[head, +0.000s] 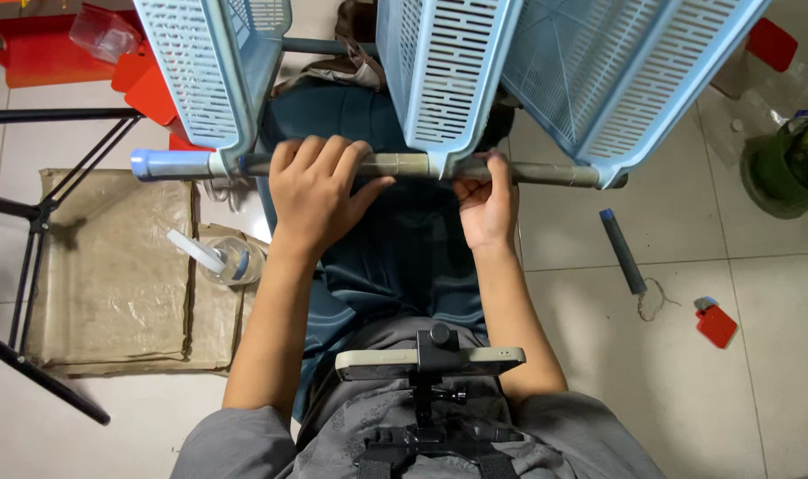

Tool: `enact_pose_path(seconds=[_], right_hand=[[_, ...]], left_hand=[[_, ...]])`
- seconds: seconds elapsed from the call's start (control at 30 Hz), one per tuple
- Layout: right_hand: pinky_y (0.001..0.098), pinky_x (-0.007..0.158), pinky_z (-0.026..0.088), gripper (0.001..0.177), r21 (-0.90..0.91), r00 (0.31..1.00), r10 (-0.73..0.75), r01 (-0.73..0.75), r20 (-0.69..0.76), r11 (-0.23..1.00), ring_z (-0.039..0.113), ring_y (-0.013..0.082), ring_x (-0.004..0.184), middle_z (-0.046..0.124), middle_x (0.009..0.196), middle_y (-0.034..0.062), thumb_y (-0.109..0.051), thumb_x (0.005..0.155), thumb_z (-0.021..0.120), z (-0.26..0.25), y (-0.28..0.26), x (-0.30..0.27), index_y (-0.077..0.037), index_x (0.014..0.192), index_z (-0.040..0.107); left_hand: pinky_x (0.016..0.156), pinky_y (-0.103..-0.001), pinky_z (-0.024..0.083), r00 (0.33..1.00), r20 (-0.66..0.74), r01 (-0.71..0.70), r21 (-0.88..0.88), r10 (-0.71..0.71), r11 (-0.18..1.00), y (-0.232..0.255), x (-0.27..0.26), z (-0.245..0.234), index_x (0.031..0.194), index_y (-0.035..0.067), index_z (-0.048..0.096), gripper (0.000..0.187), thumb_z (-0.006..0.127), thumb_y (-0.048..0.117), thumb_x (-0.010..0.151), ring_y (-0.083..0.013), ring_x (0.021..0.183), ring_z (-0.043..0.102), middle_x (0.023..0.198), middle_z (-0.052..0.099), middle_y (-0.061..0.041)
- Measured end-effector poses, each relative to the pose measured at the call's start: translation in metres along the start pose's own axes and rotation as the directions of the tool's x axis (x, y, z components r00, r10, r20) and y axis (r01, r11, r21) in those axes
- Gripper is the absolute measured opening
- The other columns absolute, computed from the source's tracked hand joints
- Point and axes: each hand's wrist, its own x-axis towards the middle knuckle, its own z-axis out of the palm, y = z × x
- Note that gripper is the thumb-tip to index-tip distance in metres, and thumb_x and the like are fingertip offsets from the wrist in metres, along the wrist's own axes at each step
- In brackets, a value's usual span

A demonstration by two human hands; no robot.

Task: The person disassembles a three-tier plastic storage rack by hand, removing vertical poles and horizontal crossbars from the blue plastic baskets. The person works on a blue mat on a tiled floor, detaching components and laying them aside.

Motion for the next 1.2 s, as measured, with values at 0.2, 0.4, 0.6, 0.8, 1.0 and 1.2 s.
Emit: enact_pose_path(seconds=[0.2, 0.4, 0.6, 0.8, 1.0, 1.2], right_hand=[[0.0314, 0.070, 0.056, 0.027, -0.119, 0.999, -0.006, 0.011, 0.047, 0.993, 0.069, 0.0155, 0.081, 0.071, 0.094, 0.0061, -0.032, 0.094, 0.071, 0.030, 0.001, -0.012, -0.008, 0.104, 0.066], [0.0316, 0.070, 0.056, 0.025, -0.116, 0.991, -0.096, 0.108, 0.098, 0.987, 0.067, 0.0168, 0.082, 0.072, 0.099, 0.0106, -0.030, 0.095, 0.072, 0.036, -0.001, -0.015, -0.007, 0.104, 0.064], [0.0316, 0.070, 0.054, 0.017, -0.127, 0.988, -0.141, 0.148, 0.061, 0.981, 0.067, 0.0183, 0.082, 0.072, 0.098, 0.0096, -0.025, 0.095, 0.071, -0.017, -0.018, -0.005, -0.010, 0.097, 0.061], [0.0331, 0.071, 0.057, 0.020, 0.023, 0.985, 0.038, -0.035, -0.167, 0.999, 0.068, 0.0178, 0.083, 0.072, 0.094, 0.0037, -0.027, 0.092, 0.069, -0.100, -0.005, 0.007, -0.010, 0.102, 0.067], [0.0357, 0.076, 0.058, 0.020, 0.025, 0.989, 0.039, -0.036, -0.143, 0.999, 0.068, 0.0186, 0.085, 0.071, 0.095, 0.0035, -0.029, 0.092, 0.068, -0.113, 0.002, 0.021, -0.012, 0.103, 0.067], [0.0385, 0.080, 0.060, 0.025, -0.072, 0.999, 0.027, -0.028, -0.021, 0.997, 0.067, 0.0199, 0.089, 0.069, 0.097, 0.0069, -0.031, 0.095, 0.069, -0.083, 0.008, 0.028, -0.007, 0.102, 0.065]], left_hand=[[0.091, -0.040, 0.041, 1.000, -0.009, -0.017, -0.006, 0.017, 1.000, -0.027, 0.003, -0.010, 0.110, 0.012, 0.067, 0.042, 0.082, 0.047, 0.092, -0.0235, 0.095, 0.059, 0.100, 0.064, -0.001], [0.090, -0.041, 0.042, 1.000, -0.005, -0.020, -0.075, 0.019, 0.997, -0.036, 0.002, -0.002, 0.109, 0.012, 0.068, 0.043, 0.083, 0.047, 0.088, -0.0236, 0.094, 0.059, 0.098, 0.063, -0.001], [0.085, -0.039, 0.043, 0.999, 0.039, 0.004, -0.197, 0.004, 0.980, -0.005, -0.012, 0.039, 0.112, 0.010, 0.068, 0.042, 0.082, 0.040, 0.086, -0.0233, 0.092, 0.059, 0.099, 0.065, -0.001], [0.081, -0.038, 0.045, 0.990, 0.105, -0.067, -0.197, 0.089, 0.978, 0.024, -0.027, 0.087, 0.112, 0.010, 0.069, 0.041, 0.082, 0.035, 0.082, -0.0235, 0.089, 0.060, 0.099, 0.066, -0.002], [0.078, -0.039, 0.048, 0.991, 0.127, -0.028, -0.172, 0.050, 0.985, 0.032, -0.041, 0.097, 0.108, 0.013, 0.070, 0.036, 0.081, 0.038, 0.084, -0.0235, 0.083, 0.062, 0.091, 0.066, -0.001], [0.068, -0.041, 0.049, 0.980, 0.199, 0.073, -0.220, -0.028, 0.973, 0.015, -0.046, 0.081, 0.095, 0.012, 0.067, 0.037, 0.083, 0.044, 0.085, -0.0245, 0.074, 0.065, 0.080, 0.065, -0.003]])
